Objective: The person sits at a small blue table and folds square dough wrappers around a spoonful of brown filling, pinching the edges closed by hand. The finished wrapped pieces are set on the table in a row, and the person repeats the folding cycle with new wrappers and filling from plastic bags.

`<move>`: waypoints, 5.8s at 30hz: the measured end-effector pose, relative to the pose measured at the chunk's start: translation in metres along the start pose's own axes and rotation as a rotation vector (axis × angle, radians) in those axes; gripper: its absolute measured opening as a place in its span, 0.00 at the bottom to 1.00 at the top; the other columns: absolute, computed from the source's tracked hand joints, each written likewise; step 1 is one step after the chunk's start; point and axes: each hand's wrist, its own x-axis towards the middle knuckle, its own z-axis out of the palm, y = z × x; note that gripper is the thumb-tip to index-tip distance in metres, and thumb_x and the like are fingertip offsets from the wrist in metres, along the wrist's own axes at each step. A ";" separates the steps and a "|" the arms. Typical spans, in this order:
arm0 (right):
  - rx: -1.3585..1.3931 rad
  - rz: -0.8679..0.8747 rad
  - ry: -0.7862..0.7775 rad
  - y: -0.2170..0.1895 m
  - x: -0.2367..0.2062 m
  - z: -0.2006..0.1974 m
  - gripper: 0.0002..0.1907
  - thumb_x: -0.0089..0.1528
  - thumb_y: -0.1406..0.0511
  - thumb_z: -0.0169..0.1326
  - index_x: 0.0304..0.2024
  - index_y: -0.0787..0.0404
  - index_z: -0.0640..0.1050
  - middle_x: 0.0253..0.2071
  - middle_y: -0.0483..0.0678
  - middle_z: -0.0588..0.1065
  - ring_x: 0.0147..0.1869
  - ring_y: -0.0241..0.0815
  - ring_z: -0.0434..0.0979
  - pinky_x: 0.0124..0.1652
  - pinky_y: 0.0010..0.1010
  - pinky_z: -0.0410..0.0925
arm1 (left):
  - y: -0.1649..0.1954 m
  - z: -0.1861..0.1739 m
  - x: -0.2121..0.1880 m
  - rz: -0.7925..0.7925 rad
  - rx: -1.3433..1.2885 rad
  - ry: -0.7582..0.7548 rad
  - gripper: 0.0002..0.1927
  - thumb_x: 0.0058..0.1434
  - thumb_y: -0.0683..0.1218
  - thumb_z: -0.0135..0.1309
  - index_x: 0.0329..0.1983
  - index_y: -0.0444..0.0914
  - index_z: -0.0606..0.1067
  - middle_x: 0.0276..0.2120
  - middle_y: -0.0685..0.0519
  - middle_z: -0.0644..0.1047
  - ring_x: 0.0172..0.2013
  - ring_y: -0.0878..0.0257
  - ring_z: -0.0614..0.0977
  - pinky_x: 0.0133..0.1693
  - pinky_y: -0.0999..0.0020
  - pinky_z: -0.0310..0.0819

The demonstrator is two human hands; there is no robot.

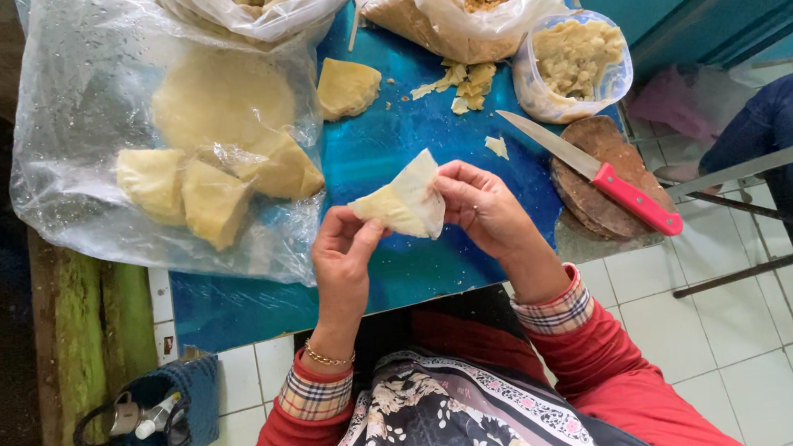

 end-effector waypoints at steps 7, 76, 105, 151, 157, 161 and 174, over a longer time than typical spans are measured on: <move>-0.297 -0.430 0.239 -0.026 0.007 0.008 0.06 0.72 0.65 0.54 0.47 0.60 0.78 0.41 0.45 0.80 0.43 0.36 0.80 0.46 0.31 0.75 | 0.000 -0.001 -0.005 0.113 -0.091 0.087 0.05 0.69 0.36 0.54 0.44 0.36 0.71 0.43 0.54 0.79 0.42 0.70 0.80 0.47 0.74 0.74; -0.334 -0.192 0.049 0.028 -0.046 0.027 0.10 0.67 0.69 0.56 0.47 0.70 0.83 0.42 0.48 0.81 0.45 0.36 0.80 0.47 0.26 0.72 | -0.002 0.006 -0.002 -0.093 0.124 -0.151 0.13 0.62 0.36 0.60 0.48 0.36 0.71 0.41 0.57 0.76 0.42 0.71 0.78 0.43 0.75 0.76; 0.152 0.009 0.080 0.040 -0.032 0.009 0.09 0.69 0.66 0.55 0.47 0.66 0.80 0.43 0.50 0.80 0.45 0.39 0.81 0.46 0.31 0.74 | 0.004 0.008 -0.004 -0.011 0.186 -0.161 0.06 0.68 0.35 0.55 0.47 0.32 0.74 0.38 0.53 0.78 0.37 0.69 0.79 0.39 0.73 0.76; -0.739 -0.462 0.065 0.021 -0.065 0.056 0.06 0.68 0.69 0.60 0.47 0.63 0.82 0.42 0.46 0.82 0.46 0.33 0.81 0.47 0.25 0.74 | 0.035 0.026 -0.035 -0.009 0.198 -0.095 0.05 0.70 0.39 0.54 0.45 0.32 0.78 0.41 0.54 0.80 0.42 0.70 0.79 0.45 0.73 0.74; -0.729 -0.433 0.030 0.024 -0.072 0.053 0.13 0.60 0.69 0.62 0.47 0.65 0.79 0.43 0.46 0.80 0.47 0.31 0.81 0.44 0.24 0.74 | 0.054 0.031 -0.039 0.083 0.396 -0.158 0.09 0.71 0.40 0.50 0.47 0.32 0.79 0.46 0.52 0.78 0.44 0.67 0.81 0.46 0.72 0.78; -0.675 -0.369 0.099 0.029 -0.072 0.056 0.09 0.66 0.70 0.58 0.48 0.68 0.82 0.41 0.45 0.82 0.43 0.32 0.81 0.43 0.24 0.74 | 0.061 0.043 -0.042 0.116 0.577 -0.102 0.06 0.66 0.39 0.57 0.44 0.33 0.78 0.44 0.51 0.77 0.42 0.66 0.82 0.41 0.72 0.83; -0.046 -0.042 0.051 0.046 -0.066 0.010 0.08 0.67 0.68 0.57 0.46 0.67 0.82 0.41 0.48 0.80 0.43 0.34 0.79 0.46 0.26 0.72 | 0.045 0.027 -0.042 -0.052 0.383 -0.042 0.04 0.65 0.38 0.59 0.42 0.34 0.77 0.38 0.54 0.80 0.38 0.70 0.81 0.39 0.74 0.79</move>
